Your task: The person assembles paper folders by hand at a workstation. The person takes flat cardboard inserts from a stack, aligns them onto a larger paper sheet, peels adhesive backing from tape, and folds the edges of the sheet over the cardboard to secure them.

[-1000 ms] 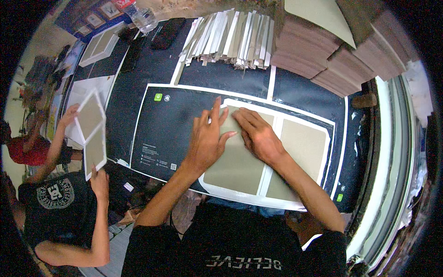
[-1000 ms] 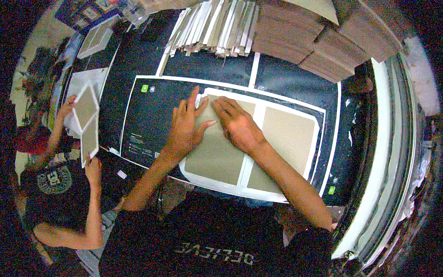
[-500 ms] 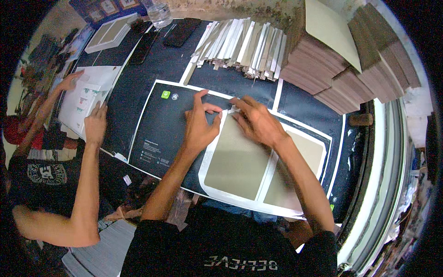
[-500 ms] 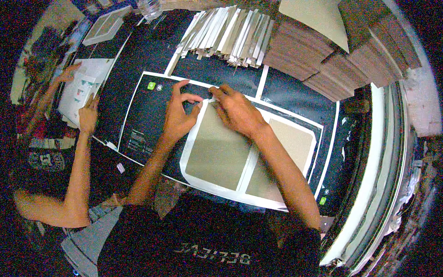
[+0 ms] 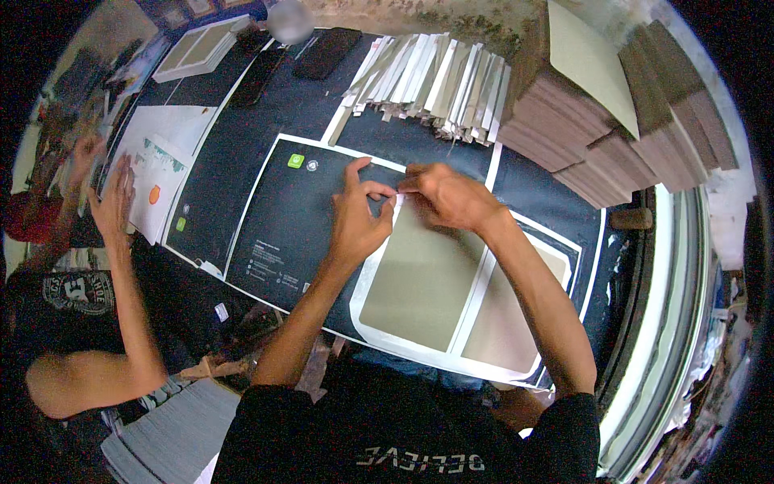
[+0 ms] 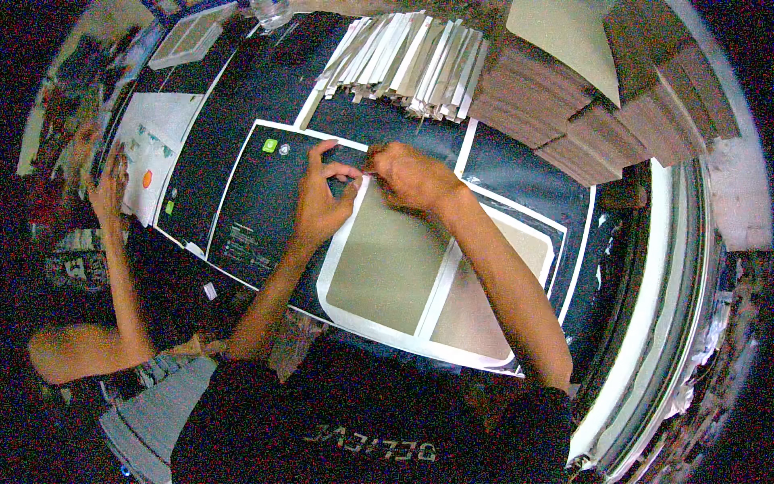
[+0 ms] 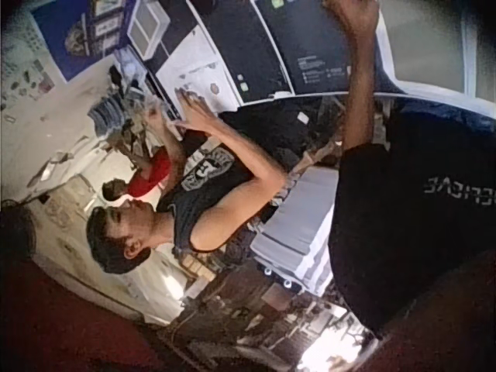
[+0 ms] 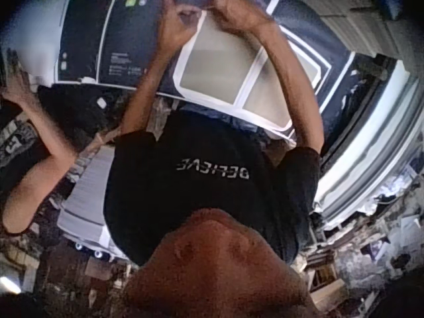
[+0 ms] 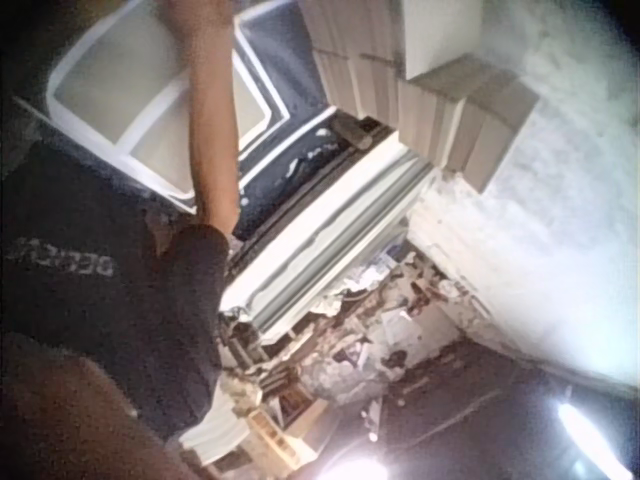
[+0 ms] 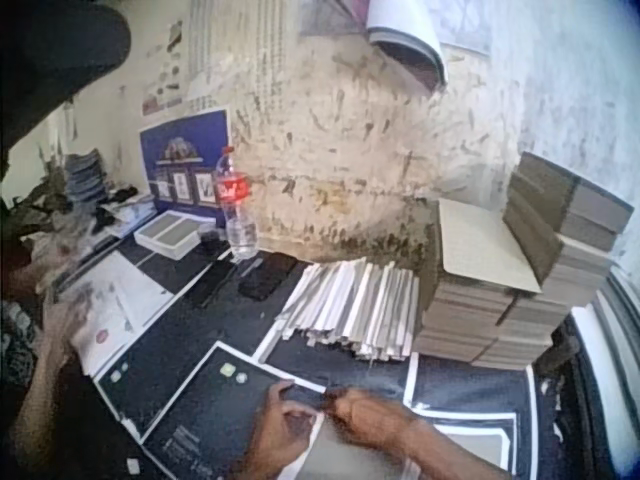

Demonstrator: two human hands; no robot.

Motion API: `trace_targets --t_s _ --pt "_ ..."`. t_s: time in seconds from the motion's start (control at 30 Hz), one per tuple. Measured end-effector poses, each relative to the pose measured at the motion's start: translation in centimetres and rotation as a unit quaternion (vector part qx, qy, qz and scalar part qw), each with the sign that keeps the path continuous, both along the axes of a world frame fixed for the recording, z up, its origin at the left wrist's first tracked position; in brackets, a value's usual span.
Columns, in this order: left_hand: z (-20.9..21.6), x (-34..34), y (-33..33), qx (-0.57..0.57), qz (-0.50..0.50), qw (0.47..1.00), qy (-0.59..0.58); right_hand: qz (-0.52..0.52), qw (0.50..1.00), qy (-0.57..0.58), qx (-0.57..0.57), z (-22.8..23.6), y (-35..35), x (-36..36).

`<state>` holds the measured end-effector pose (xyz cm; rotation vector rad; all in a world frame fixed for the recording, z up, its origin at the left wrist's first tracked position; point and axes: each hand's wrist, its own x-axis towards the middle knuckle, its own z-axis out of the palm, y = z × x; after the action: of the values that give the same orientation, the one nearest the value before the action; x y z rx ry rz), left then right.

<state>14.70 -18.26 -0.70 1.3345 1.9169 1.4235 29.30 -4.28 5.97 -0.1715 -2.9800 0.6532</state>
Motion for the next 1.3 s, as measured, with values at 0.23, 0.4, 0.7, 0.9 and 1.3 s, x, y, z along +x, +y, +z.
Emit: trace_targets --t_s 0.23,0.4,0.7,0.9,1.3 --pt "0.4 0.1 -0.4 -0.024 -0.030 0.999 0.039 -0.005 0.999 -0.018 -0.027 -0.2 0.2 0.8" --pt "1.1 0.2 -1.4 -0.019 -0.074 0.994 0.083 -0.015 0.994 -0.056 0.088 -0.9 -1.4 1.5" --pt "3.8 1.5 -2.1 -0.055 -0.106 0.970 0.211 -0.047 0.982 -0.020 0.183 -1.9 -5.0 3.4" --pt "2.6 2.0 -2.5 -0.117 -0.147 0.900 0.393 -0.078 0.992 -0.014 0.094 -1.4 -5.4 5.2" --pt "3.5 2.7 -3.6 -0.073 -0.072 0.980 0.171 -0.130 0.984 0.094 -0.077 -0.5 -3.6 3.7"
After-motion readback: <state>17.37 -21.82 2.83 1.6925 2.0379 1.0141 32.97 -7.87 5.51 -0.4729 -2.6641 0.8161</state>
